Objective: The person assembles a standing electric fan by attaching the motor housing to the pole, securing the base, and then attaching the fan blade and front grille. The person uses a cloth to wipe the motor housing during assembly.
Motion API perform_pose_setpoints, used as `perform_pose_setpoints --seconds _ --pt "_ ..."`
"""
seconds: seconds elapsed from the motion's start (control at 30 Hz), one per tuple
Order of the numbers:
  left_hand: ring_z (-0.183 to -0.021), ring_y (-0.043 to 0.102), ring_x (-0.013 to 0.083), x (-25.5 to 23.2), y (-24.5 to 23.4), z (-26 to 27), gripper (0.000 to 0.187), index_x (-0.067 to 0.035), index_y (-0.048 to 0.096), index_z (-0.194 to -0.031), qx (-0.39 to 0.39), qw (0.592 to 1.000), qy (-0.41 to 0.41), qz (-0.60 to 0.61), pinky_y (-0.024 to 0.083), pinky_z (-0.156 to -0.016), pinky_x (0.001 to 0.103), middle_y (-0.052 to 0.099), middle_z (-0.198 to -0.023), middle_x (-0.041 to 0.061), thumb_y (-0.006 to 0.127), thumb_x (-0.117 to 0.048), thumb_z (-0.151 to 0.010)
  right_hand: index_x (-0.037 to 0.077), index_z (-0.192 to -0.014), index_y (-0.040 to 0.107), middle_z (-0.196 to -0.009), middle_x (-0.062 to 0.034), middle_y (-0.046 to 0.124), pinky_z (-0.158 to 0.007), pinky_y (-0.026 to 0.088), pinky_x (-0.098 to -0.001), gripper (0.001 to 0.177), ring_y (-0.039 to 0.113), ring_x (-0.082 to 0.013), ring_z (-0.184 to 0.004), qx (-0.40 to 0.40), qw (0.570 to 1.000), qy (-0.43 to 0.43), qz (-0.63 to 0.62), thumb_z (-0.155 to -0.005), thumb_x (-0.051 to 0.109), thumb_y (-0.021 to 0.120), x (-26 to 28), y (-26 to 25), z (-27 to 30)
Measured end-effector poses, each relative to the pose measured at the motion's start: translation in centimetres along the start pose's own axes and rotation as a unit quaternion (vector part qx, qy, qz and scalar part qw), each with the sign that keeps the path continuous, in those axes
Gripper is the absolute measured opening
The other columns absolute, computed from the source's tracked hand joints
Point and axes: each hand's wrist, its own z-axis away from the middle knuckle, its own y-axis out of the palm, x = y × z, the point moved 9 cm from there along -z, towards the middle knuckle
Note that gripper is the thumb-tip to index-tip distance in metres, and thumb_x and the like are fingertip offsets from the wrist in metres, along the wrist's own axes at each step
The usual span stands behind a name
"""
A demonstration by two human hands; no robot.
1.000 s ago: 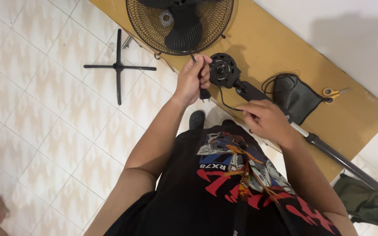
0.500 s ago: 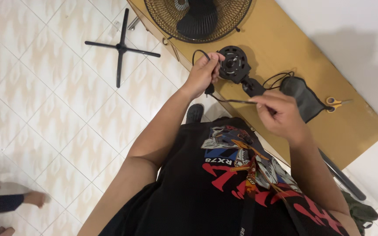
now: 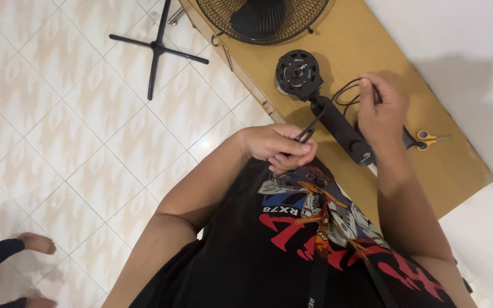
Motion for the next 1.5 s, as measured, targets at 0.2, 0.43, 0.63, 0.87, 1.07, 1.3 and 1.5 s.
perform_pose_setpoints --seconds 0.2,0.43,0.63,0.87,1.07,1.3,1.5 --pt "-0.048 0.038 0.0090 -1.7 0.7 1.4 0.035 -0.008 0.051 -0.089 -0.074 0.993 0.092 -0.018 0.036 -0.046 0.027 0.040 -0.060 -0.002 0.046 -0.031 -0.116 0.002 -0.120 0.072 -0.102 -0.0046 0.070 -0.079 0.051 -0.0241 0.019 0.062 -0.0075 -0.088 0.016 0.997 0.038 -0.067 -0.113 0.018 0.065 -4.7 0.2 0.4" --pt "-0.065 0.056 0.0135 -3.7 -5.2 2.8 0.031 -0.005 0.056 -0.105 -0.315 0.862 0.397 0.032 0.052 -0.066 0.034 0.054 -0.072 0.002 0.043 -0.032 -0.114 0.005 -0.106 0.075 -0.107 -0.0172 0.075 -0.079 0.057 -0.0413 0.019 0.072 -0.0344 -0.092 0.326 0.939 -0.103 0.029 -0.094 0.016 0.065 -0.6 8.7 8.0" --pt "-0.100 0.066 0.0202 -4.2 -10.1 5.9 0.038 0.005 0.058 -0.119 -0.539 0.684 0.409 -0.273 0.054 -0.095 0.035 0.070 -0.102 0.013 0.045 -0.030 -0.118 0.002 -0.106 0.075 -0.092 -0.0159 0.073 -0.071 0.056 -0.0446 0.021 0.069 -0.0344 -0.080 0.398 0.886 -0.238 0.001 -0.094 0.018 0.070 5.8 9.2 11.1" --pt "-0.071 0.074 0.0230 0.0 -14.2 7.8 0.037 0.004 0.060 -0.115 -0.590 0.762 0.245 -0.105 0.057 -0.069 0.033 0.057 -0.064 0.006 0.045 -0.030 -0.111 0.006 -0.089 0.077 -0.068 -0.0078 0.064 -0.069 0.049 -0.0405 0.012 0.063 -0.0271 -0.067 0.378 0.896 -0.229 0.046 -0.090 0.017 0.072 6.7 5.3 8.6" --pt "-0.072 0.075 0.0190 0.7 -12.9 4.2 0.039 0.002 0.064 -0.114 -0.550 0.791 0.140 -0.226 0.059 -0.070 0.031 0.068 -0.069 0.006 0.046 -0.032 -0.109 0.008 -0.094 0.074 -0.069 -0.0046 0.058 -0.077 0.048 -0.0391 0.012 0.059 -0.0240 -0.068 0.339 0.902 -0.266 -0.032 -0.089 0.019 0.077 8.6 3.2 8.0" --pt "-0.043 0.050 0.0088 4.7 -7.2 -1.8 0.064 -0.004 0.069 -0.091 -0.361 0.914 -0.034 -0.184 0.043 -0.044 0.025 0.052 -0.050 -0.002 0.030 -0.052 -0.108 0.008 -0.097 0.072 -0.077 -0.0057 0.055 -0.076 0.044 -0.0388 0.014 0.055 -0.0256 -0.076 0.249 0.939 -0.238 0.019 -0.088 0.014 0.081 7.2 1.0 3.0" --pt "-0.044 0.036 0.0088 4.6 -0.9 -4.5 0.048 -0.005 0.054 -0.080 -0.130 0.991 -0.001 -0.033 0.032 -0.043 0.027 0.037 -0.054 -0.004 0.047 -0.041 -0.112 0.006 -0.106 0.071 -0.084 -0.0060 0.056 -0.074 0.043 -0.0367 0.011 0.053 -0.0227 -0.077 0.225 0.946 -0.219 -0.075 -0.096 0.007 0.076 5.5 0.9 1.7"
